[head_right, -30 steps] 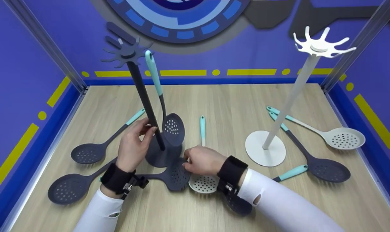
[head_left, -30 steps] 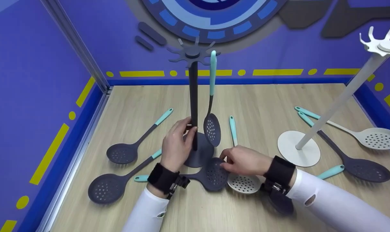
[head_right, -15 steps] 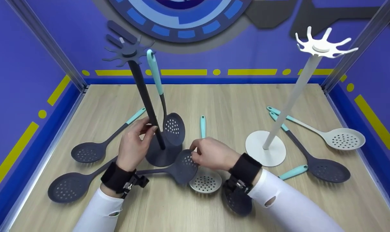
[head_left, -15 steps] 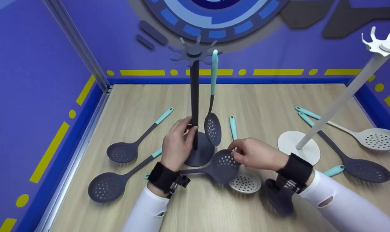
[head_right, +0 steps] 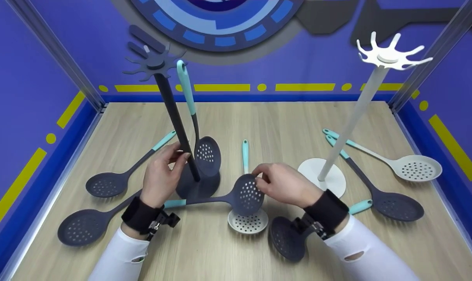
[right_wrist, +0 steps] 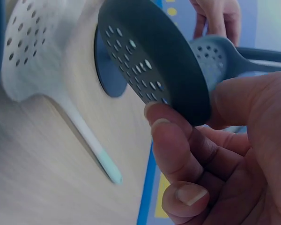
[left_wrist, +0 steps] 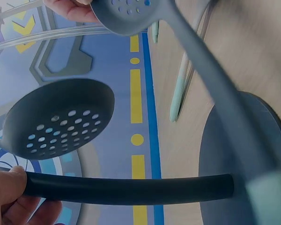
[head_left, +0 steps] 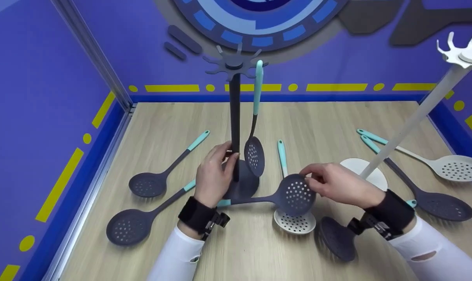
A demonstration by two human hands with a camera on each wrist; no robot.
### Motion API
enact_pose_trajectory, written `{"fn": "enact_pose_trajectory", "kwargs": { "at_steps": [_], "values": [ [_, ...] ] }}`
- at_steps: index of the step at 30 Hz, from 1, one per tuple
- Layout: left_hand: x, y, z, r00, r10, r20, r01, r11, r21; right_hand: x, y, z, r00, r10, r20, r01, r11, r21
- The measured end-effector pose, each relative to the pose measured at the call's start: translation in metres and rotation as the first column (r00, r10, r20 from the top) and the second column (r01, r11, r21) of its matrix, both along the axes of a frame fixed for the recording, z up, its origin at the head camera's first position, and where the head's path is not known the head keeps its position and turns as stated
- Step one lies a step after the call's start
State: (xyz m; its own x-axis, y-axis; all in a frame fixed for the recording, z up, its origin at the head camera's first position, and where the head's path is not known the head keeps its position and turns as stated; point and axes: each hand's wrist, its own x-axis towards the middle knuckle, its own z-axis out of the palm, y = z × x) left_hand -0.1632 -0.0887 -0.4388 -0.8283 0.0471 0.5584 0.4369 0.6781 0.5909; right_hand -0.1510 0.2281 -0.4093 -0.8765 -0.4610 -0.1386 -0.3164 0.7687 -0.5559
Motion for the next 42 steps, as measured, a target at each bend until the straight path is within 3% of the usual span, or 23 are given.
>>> {"fn": "enact_pose_trajectory", "kwargs": {
  "at_steps": [9,20,30,36,42],
  "values": [
    [-0.001,-0.001,-0.001,1.000,-0.002,0.004,0.002,1.000,0.000,0.011,0.033,0.003,0.996,-0.072,-0.060,0.072,0.997,0.013],
    [0.000,-0.001,0.002,1.000,-0.015,-0.009,0.015,1.000,0.000,0.025,0.073,-0.002,0.981,-0.194,0.029,0.196,0.978,-0.074],
    [-0.002,-0.004,0.003,0.999,-0.001,0.047,0.001,1.000,0.000,0.041,0.106,-0.003,0.961,-0.275,-0.012,0.275,0.961,-0.041],
    [-0.003,-0.002,0.001,0.998,0.000,0.058,0.000,1.000,0.001,0.050,0.115,-0.004,0.945,-0.328,0.010,0.328,0.939,-0.103],
    [-0.002,-0.002,0.001,0.996,-0.015,0.088,0.015,1.000,0.011,0.052,0.114,-0.006,0.931,-0.363,-0.042,0.349,0.917,-0.193]
  ]
}}
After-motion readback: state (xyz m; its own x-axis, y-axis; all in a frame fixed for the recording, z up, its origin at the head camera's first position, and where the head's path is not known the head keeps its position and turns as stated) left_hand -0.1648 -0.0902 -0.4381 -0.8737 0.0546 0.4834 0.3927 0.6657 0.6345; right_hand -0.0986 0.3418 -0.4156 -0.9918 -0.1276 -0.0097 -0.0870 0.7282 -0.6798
